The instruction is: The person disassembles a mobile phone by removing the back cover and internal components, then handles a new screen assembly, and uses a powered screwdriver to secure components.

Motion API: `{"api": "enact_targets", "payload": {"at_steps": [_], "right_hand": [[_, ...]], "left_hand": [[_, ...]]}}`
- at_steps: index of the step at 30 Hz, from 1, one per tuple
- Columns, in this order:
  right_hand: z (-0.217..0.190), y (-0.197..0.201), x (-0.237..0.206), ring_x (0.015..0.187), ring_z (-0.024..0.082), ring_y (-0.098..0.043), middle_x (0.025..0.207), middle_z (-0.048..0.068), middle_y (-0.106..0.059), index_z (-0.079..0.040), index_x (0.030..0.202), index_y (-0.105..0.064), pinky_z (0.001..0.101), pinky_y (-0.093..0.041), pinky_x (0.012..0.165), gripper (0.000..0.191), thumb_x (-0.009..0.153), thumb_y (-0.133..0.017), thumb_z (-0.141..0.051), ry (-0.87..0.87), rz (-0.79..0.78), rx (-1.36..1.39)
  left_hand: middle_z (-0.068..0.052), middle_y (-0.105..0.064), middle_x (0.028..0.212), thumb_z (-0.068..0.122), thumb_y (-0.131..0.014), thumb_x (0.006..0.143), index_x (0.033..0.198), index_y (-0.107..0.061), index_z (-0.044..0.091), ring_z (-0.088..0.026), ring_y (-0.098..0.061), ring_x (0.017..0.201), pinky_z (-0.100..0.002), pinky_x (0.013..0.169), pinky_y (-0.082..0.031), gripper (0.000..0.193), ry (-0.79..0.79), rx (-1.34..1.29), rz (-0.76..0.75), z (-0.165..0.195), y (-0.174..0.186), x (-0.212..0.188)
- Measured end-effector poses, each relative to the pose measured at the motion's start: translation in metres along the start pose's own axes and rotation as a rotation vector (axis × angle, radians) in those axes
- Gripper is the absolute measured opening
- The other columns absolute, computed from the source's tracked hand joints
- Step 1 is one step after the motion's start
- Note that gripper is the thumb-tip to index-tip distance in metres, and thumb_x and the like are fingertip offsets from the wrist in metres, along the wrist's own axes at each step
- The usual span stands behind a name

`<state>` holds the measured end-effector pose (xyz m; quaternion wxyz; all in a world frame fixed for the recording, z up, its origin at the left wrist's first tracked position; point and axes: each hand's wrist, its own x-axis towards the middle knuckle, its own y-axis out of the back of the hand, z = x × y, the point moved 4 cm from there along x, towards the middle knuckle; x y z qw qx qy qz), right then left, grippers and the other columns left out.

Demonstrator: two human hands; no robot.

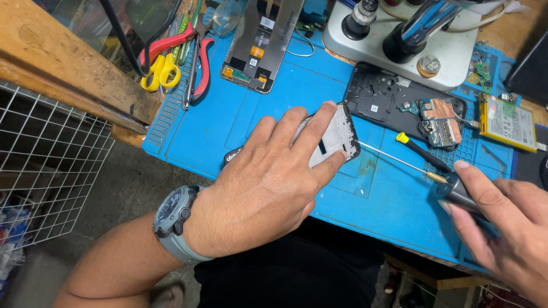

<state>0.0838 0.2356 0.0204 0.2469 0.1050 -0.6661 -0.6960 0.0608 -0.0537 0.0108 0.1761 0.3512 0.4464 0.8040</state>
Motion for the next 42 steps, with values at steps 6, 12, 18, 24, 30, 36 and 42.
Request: {"api": "enact_targets", "payload": {"at_steps": [6, 12, 18, 24, 30, 36, 42], "right_hand": [[0.001, -0.002, 0.002, 0.067, 0.026, -0.064, 0.082, 0.018, -0.066, 0.001, 0.128, -0.071, 0.0391, -0.053, 0.061, 0.058, 0.072, -0.086, -0.006, -0.028, -0.019, 0.019], [0.001, -0.002, 0.007, 0.067, 0.026, -0.064, 0.082, 0.017, -0.067, 0.002, 0.129, -0.07, 0.0384, -0.053, 0.06, 0.059, 0.072, -0.086, -0.007, -0.006, -0.03, -0.005], [0.002, -0.004, 0.011, 0.064, 0.024, -0.061, 0.082, 0.016, -0.068, 0.0, 0.13, -0.07, 0.037, -0.052, 0.057, 0.061, 0.072, -0.087, -0.01, -0.013, -0.074, -0.059], [0.003, -0.004, 0.013, 0.062, 0.022, -0.06, 0.081, 0.015, -0.068, 0.001, 0.132, -0.069, 0.0365, -0.051, 0.055, 0.062, 0.073, -0.086, -0.011, -0.002, -0.085, -0.065], [0.003, -0.004, 0.017, 0.062, 0.022, -0.059, 0.081, 0.016, -0.067, 0.001, 0.132, -0.069, 0.0366, -0.051, 0.055, 0.063, 0.073, -0.086, -0.011, -0.003, -0.088, -0.078], [-0.002, 0.0, 0.021, 0.064, 0.022, -0.061, 0.084, 0.016, -0.069, 0.003, 0.131, -0.069, 0.0358, -0.051, 0.056, 0.061, 0.074, -0.086, -0.012, 0.022, -0.073, -0.097], [-0.001, -0.003, 0.023, 0.067, 0.023, -0.062, 0.086, 0.017, -0.069, 0.004, 0.133, -0.068, 0.0361, -0.052, 0.057, 0.061, 0.077, -0.085, -0.011, 0.013, -0.062, -0.075]], "left_hand": [[-0.031, -0.045, 0.149, 0.007, -0.071, 0.073, 0.127, -0.07, 0.002, -0.04, -0.05, 0.123, -0.046, 0.091, -0.044, 0.054, 0.005, -0.012, 0.004, 0.0, 0.0, -0.001], [-0.032, -0.045, 0.149, 0.007, -0.072, 0.073, 0.127, -0.07, 0.001, -0.04, -0.05, 0.123, -0.045, 0.09, -0.044, 0.054, 0.002, -0.017, 0.013, 0.0, 0.0, -0.002], [-0.031, -0.045, 0.149, 0.007, -0.072, 0.073, 0.127, -0.07, 0.002, -0.04, -0.05, 0.122, -0.045, 0.09, -0.044, 0.054, 0.006, -0.023, 0.007, -0.001, -0.001, -0.001], [-0.031, -0.045, 0.149, 0.007, -0.071, 0.073, 0.127, -0.07, 0.002, -0.041, -0.05, 0.123, -0.046, 0.091, -0.044, 0.054, 0.008, -0.006, 0.012, 0.0, 0.0, -0.001], [-0.031, -0.045, 0.149, 0.007, -0.071, 0.074, 0.127, -0.07, 0.002, -0.04, -0.05, 0.123, -0.046, 0.091, -0.044, 0.054, 0.008, -0.013, 0.008, 0.0, 0.0, -0.001], [-0.031, -0.045, 0.149, 0.007, -0.072, 0.074, 0.127, -0.07, 0.002, -0.04, -0.05, 0.123, -0.045, 0.092, -0.044, 0.053, 0.005, -0.001, 0.019, 0.001, 0.0, -0.001], [-0.031, -0.046, 0.149, 0.006, -0.071, 0.073, 0.127, -0.07, 0.002, -0.04, -0.051, 0.122, -0.045, 0.09, -0.044, 0.054, 0.008, -0.01, 0.018, 0.0, 0.0, -0.001]]}}
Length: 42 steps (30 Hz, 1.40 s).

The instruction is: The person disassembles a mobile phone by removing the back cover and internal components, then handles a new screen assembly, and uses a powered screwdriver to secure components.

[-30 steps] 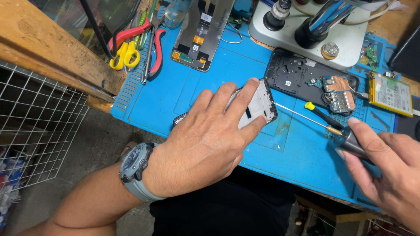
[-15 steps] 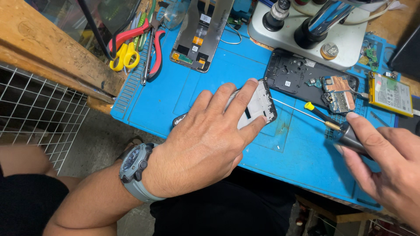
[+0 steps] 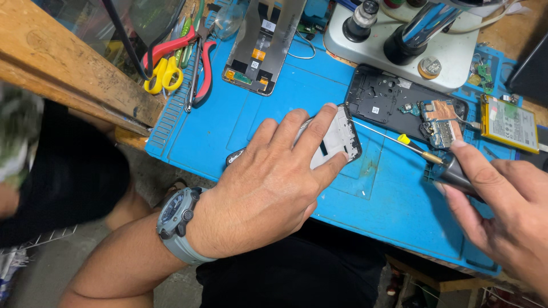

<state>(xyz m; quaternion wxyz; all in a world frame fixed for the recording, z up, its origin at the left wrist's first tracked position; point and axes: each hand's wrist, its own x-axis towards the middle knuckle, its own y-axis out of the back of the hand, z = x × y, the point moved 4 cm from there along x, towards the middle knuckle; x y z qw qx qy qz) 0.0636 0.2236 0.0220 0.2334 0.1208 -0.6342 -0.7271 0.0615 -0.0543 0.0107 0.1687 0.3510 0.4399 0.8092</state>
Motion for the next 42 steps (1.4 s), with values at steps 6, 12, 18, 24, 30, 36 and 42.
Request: {"api": "enact_targets", "payload": {"at_steps": [6, 12, 18, 24, 30, 36, 42], "right_hand": [[0.023, -0.015, -0.012, 0.07, 0.026, -0.064, 0.087, 0.019, -0.066, 0.004, 0.136, -0.065, 0.0366, -0.052, 0.063, 0.055, 0.086, -0.084, -0.004, -0.092, 0.071, 0.097], [0.043, -0.033, -0.046, 0.076, 0.018, -0.071, 0.095, 0.014, -0.069, 0.005, 0.154, -0.056, 0.0282, -0.055, 0.069, 0.068, 0.089, -0.077, -0.002, -0.256, 0.05, 0.449], [0.034, -0.029, -0.063, 0.08, 0.019, -0.072, 0.093, 0.013, -0.07, 0.004, 0.144, -0.061, 0.029, -0.056, 0.075, 0.066, 0.082, -0.083, -0.006, -0.234, 0.104, 0.446], [0.016, -0.023, -0.083, 0.079, 0.025, -0.07, 0.09, 0.017, -0.07, 0.0, 0.13, -0.069, 0.0332, -0.056, 0.076, 0.064, 0.071, -0.091, -0.01, -0.398, 0.023, 0.3], [0.015, -0.024, -0.087, 0.084, 0.024, -0.071, 0.098, 0.017, -0.07, 0.001, 0.127, -0.069, 0.0312, -0.057, 0.081, 0.056, 0.074, -0.086, -0.007, -0.25, 0.105, 0.307], [0.002, -0.022, -0.085, 0.085, 0.02, -0.07, 0.099, 0.016, -0.068, 0.0, 0.133, -0.071, 0.028, -0.057, 0.08, 0.051, 0.084, -0.085, -0.005, -0.271, 0.115, 0.226], [0.001, -0.012, -0.057, 0.069, 0.025, -0.066, 0.087, 0.02, -0.068, 0.002, 0.122, -0.075, 0.0374, -0.055, 0.066, 0.059, 0.065, -0.092, -0.006, -0.181, -0.003, 0.021]], "left_hand": [[-0.03, -0.046, 0.149, 0.006, -0.072, 0.075, 0.125, -0.07, 0.002, -0.04, -0.051, 0.123, -0.044, 0.091, -0.044, 0.05, -0.018, 0.08, 0.006, 0.003, -0.001, 0.0], [-0.029, -0.048, 0.148, 0.01, -0.073, 0.07, 0.129, -0.065, 0.005, -0.042, -0.052, 0.12, -0.047, 0.092, -0.044, 0.06, -0.032, -0.026, -0.027, -0.003, 0.005, -0.002], [-0.03, -0.048, 0.146, 0.017, -0.076, 0.074, 0.131, -0.059, 0.002, -0.042, -0.051, 0.119, -0.05, 0.098, -0.043, 0.061, -0.018, -0.173, -0.091, 0.006, -0.002, -0.006], [-0.025, -0.051, 0.143, 0.03, -0.075, 0.079, 0.13, -0.058, -0.001, -0.044, -0.049, 0.128, -0.054, 0.106, -0.038, 0.063, 0.029, -0.139, -0.008, 0.027, -0.008, -0.011], [-0.031, -0.052, 0.146, 0.016, -0.063, 0.087, 0.137, -0.062, 0.004, -0.045, -0.048, 0.134, -0.05, 0.116, -0.039, 0.052, 0.085, 0.026, 0.042, 0.032, -0.022, -0.009], [-0.038, -0.05, 0.143, 0.015, -0.065, 0.081, 0.137, -0.065, 0.003, -0.045, -0.052, 0.123, -0.047, 0.103, -0.042, 0.057, 0.093, -0.079, 0.067, 0.026, -0.028, -0.004], [-0.035, -0.052, 0.139, 0.018, -0.068, 0.077, 0.136, -0.064, 0.003, -0.042, -0.053, 0.119, -0.045, 0.097, -0.041, 0.061, 0.094, -0.112, 0.079, 0.024, -0.028, -0.002]]}}
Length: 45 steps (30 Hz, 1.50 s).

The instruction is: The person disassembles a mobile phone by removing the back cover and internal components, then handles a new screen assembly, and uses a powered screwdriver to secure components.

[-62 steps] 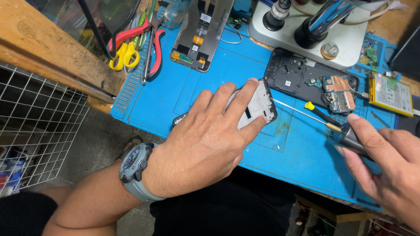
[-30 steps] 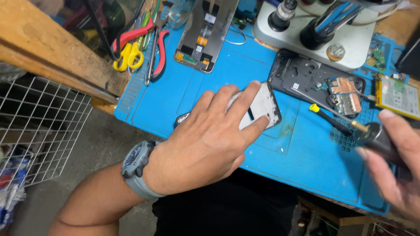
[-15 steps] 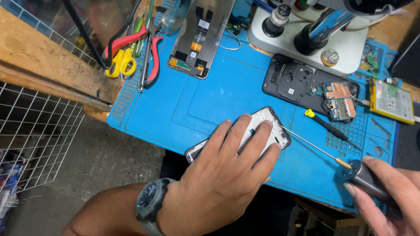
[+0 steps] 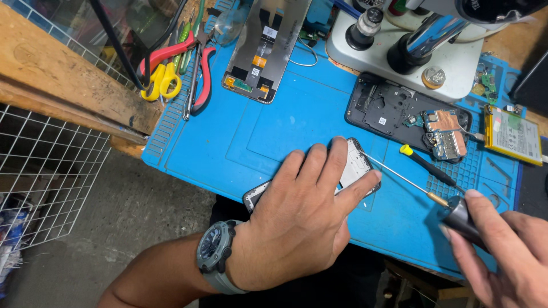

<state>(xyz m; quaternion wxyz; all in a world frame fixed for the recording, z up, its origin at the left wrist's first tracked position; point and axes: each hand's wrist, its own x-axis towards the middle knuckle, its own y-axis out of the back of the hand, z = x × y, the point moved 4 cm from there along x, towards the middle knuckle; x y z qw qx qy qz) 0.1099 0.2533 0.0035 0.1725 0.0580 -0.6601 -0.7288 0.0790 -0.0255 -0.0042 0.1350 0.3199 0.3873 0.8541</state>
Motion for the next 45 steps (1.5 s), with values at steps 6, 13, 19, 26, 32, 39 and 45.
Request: {"api": "enact_targets", "payload": {"at_steps": [6, 13, 19, 26, 32, 39, 45], "right_hand": [[-0.009, 0.01, 0.01, 0.072, 0.026, -0.066, 0.088, 0.02, -0.067, 0.004, 0.122, -0.073, 0.0387, -0.055, 0.067, 0.061, 0.065, -0.09, -0.004, 0.022, 0.019, 0.033], [-0.008, 0.013, 0.014, 0.075, 0.025, -0.067, 0.091, 0.019, -0.067, 0.003, 0.128, -0.072, 0.0361, -0.055, 0.069, 0.061, 0.069, -0.089, -0.005, 0.054, 0.029, 0.046], [-0.012, 0.014, 0.025, 0.07, 0.028, -0.065, 0.082, 0.019, -0.068, 0.002, 0.12, -0.074, 0.0401, -0.055, 0.067, 0.058, 0.066, -0.091, -0.007, 0.039, 0.025, -0.013], [-0.015, 0.017, 0.036, 0.076, 0.026, -0.066, 0.087, 0.017, -0.068, 0.002, 0.125, -0.073, 0.0372, -0.055, 0.066, 0.056, 0.072, -0.088, -0.009, 0.083, 0.051, 0.046], [-0.004, 0.01, 0.042, 0.07, 0.028, -0.066, 0.085, 0.019, -0.068, 0.004, 0.12, -0.071, 0.0386, -0.054, 0.062, 0.056, 0.069, -0.09, -0.008, 0.174, 0.065, 0.05], [0.035, -0.006, 0.008, 0.072, 0.022, -0.066, 0.086, 0.015, -0.068, 0.003, 0.134, -0.066, 0.0308, -0.052, 0.066, 0.068, 0.072, -0.09, -0.007, -0.097, 0.072, 0.318], [0.043, -0.012, -0.013, 0.078, 0.022, -0.07, 0.088, 0.015, -0.07, 0.001, 0.127, -0.069, 0.0302, -0.055, 0.07, 0.062, 0.069, -0.089, -0.009, -0.129, 0.053, 0.345]], "left_hand": [[-0.034, -0.052, 0.139, 0.017, -0.069, 0.078, 0.137, -0.064, 0.003, -0.04, -0.053, 0.114, -0.044, 0.095, -0.041, 0.061, 0.012, -0.021, -0.006, -0.001, 0.0, -0.001], [-0.034, -0.052, 0.14, 0.017, -0.07, 0.078, 0.137, -0.064, 0.004, -0.04, -0.053, 0.117, -0.045, 0.096, -0.042, 0.061, 0.001, -0.011, 0.013, 0.0, 0.001, -0.001], [-0.034, -0.052, 0.139, 0.018, -0.071, 0.077, 0.137, -0.064, 0.004, -0.041, -0.053, 0.115, -0.045, 0.096, -0.042, 0.062, -0.006, 0.012, 0.002, -0.001, 0.0, -0.001], [-0.034, -0.052, 0.139, 0.018, -0.071, 0.079, 0.137, -0.064, 0.005, -0.04, -0.054, 0.117, -0.045, 0.097, -0.042, 0.061, -0.016, 0.028, 0.014, 0.0, 0.001, -0.002], [-0.033, -0.052, 0.141, 0.024, -0.071, 0.087, 0.138, -0.063, 0.007, -0.04, -0.054, 0.117, -0.046, 0.102, -0.044, 0.054, 0.006, 0.046, 0.035, 0.0, 0.002, -0.002], [-0.032, -0.052, 0.144, 0.021, -0.063, 0.097, 0.141, -0.059, 0.008, -0.042, -0.054, 0.127, -0.048, 0.109, -0.043, 0.046, -0.137, 0.067, -0.017, 0.001, 0.013, -0.002], [-0.031, -0.05, 0.148, 0.015, -0.058, 0.094, 0.134, -0.058, 0.008, -0.045, -0.047, 0.141, -0.056, 0.122, -0.033, 0.04, -0.238, -0.015, -0.166, -0.008, 0.012, 0.005]]}}
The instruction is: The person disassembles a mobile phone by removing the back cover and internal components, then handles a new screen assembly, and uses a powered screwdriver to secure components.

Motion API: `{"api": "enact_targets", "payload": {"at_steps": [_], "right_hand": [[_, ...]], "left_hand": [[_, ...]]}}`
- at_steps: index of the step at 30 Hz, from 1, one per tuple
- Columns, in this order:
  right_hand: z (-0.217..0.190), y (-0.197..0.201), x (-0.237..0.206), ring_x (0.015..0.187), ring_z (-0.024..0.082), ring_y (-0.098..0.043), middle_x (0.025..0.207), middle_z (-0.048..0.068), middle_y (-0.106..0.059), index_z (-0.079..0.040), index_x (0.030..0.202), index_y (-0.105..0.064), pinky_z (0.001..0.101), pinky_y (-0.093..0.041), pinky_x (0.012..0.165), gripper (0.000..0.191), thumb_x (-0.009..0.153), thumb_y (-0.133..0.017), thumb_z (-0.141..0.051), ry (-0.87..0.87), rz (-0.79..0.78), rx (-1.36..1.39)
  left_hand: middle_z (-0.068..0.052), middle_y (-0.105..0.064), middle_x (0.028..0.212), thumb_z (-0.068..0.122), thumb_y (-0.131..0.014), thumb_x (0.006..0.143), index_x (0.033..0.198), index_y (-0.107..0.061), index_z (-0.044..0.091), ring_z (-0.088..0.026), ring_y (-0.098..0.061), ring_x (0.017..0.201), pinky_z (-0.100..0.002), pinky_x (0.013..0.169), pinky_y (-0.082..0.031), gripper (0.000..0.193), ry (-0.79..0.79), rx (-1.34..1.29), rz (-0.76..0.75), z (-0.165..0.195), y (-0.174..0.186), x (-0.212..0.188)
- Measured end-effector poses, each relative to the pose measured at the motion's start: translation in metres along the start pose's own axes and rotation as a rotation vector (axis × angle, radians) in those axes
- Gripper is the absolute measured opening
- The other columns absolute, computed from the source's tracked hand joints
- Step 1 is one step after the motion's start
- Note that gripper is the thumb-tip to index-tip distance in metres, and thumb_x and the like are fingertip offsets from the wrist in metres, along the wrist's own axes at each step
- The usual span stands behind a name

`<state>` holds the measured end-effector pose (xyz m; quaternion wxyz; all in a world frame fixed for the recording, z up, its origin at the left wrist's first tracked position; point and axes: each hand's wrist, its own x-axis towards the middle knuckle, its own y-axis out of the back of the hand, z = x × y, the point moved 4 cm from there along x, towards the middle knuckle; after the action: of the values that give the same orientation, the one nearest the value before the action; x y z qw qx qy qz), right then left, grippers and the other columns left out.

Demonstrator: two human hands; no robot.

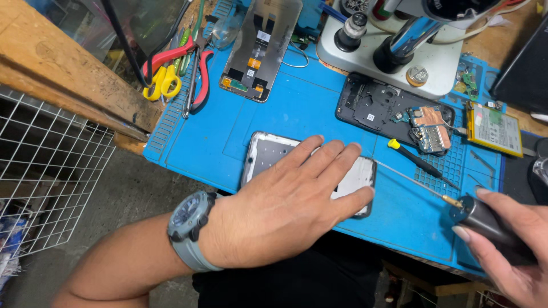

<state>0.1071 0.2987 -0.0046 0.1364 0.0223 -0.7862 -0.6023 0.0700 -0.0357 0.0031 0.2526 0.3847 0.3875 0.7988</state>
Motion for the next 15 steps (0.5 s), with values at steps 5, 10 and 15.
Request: {"api": "enact_targets", "payload": {"at_steps": [5, 10, 15], "right_hand": [[-0.005, 0.004, -0.018, 0.085, 0.025, -0.072, 0.093, 0.018, -0.072, -0.003, 0.122, -0.071, 0.0365, -0.058, 0.084, 0.061, 0.064, -0.086, -0.012, -0.033, -0.067, -0.069], [0.0, 0.005, -0.028, 0.086, 0.023, -0.072, 0.097, 0.017, -0.071, -0.004, 0.129, -0.07, 0.0314, -0.058, 0.082, 0.061, 0.07, -0.084, -0.013, -0.033, -0.043, -0.029], [0.01, 0.005, -0.034, 0.081, 0.024, -0.068, 0.09, 0.017, -0.069, -0.005, 0.127, -0.072, 0.0319, -0.056, 0.071, 0.062, 0.067, -0.086, -0.005, -0.084, -0.093, -0.158]], "left_hand": [[-0.029, -0.05, 0.148, 0.016, -0.064, 0.083, 0.127, -0.059, 0.009, -0.046, -0.043, 0.145, -0.059, 0.123, -0.027, 0.046, -0.095, -0.146, -0.101, -0.006, 0.003, -0.003], [-0.031, -0.052, 0.142, 0.05, -0.073, 0.089, 0.124, -0.057, -0.003, -0.047, -0.044, 0.141, -0.064, 0.122, -0.025, 0.065, 0.039, -0.14, 0.083, 0.002, -0.003, 0.0], [-0.025, -0.058, 0.134, 0.047, -0.073, 0.092, 0.126, -0.059, -0.002, -0.042, -0.051, 0.135, -0.062, 0.122, -0.033, 0.062, 0.112, -0.074, 0.121, 0.005, -0.021, 0.002]]}}
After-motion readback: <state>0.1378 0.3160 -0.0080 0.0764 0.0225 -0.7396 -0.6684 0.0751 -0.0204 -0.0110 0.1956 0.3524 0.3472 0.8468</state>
